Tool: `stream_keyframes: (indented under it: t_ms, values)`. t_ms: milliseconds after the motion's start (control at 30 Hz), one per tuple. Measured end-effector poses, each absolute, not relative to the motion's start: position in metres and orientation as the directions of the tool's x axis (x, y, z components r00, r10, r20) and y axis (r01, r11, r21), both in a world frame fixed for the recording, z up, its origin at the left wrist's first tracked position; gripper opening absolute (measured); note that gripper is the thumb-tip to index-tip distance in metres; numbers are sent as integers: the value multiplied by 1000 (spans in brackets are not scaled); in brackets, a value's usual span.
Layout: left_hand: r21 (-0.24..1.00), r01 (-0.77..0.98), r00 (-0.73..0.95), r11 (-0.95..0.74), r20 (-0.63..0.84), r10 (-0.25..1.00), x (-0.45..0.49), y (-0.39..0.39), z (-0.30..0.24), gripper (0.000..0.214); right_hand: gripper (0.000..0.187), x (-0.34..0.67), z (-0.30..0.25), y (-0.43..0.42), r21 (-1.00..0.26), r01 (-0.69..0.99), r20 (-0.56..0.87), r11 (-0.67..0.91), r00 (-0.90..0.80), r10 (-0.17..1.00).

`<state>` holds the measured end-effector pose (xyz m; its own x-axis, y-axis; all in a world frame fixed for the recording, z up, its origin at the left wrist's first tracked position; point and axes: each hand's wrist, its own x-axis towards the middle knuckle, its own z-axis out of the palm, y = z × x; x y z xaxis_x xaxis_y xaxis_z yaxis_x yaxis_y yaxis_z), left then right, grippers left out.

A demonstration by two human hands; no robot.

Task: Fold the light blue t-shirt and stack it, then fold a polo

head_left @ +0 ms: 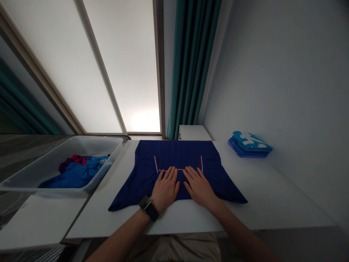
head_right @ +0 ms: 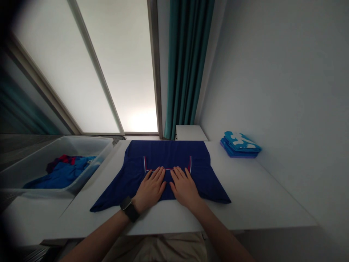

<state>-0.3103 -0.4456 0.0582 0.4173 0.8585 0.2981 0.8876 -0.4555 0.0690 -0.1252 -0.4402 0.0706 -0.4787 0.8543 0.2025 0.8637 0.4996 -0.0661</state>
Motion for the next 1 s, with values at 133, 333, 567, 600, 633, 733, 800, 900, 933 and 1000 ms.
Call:
stream_keyframes:
  t_ms: [133,333,567,600,633,733,800,900,933,1000]
  values:
    - [108,827,495,-551,322,807,-305,-443,74,42,42,-90,79,-449,-103,836,253,539,-502,827]
    - [222,521,768,-824,300,566,-256,-441,98,36,27,-29,85,-466,-229,859,286,459,-391,875]
    - [234,390,870,-891,222,439,-202,-422,95,25,7,6,87,-488,-256,901,201,351,-305,931]
    - [227,385,878,-895,210,430,-197,-420,94,23,7,10,87,-489,-260,902,185,344,-303,935]
    - [223,379,883,-898,202,423,-194,-417,94,20,7,13,87,-490,-266,902,168,339,-303,938]
    - [239,368,887,-899,200,416,-187,-411,92,15,9,22,86,-488,-289,897,126,334,-310,942]
    - [260,365,887,-894,195,419,-185,-408,91,15,14,27,83,-485,-313,889,103,334,-318,943]
    - [281,382,882,-880,174,438,-183,-405,90,16,23,33,78,-477,-340,885,70,318,-313,947]
    - [283,393,878,-875,169,449,-182,-405,89,17,25,34,75,-474,-339,889,61,308,-305,950]
    - [277,415,865,-866,175,471,-181,-404,88,18,29,35,72,-469,-321,900,56,295,-292,955]
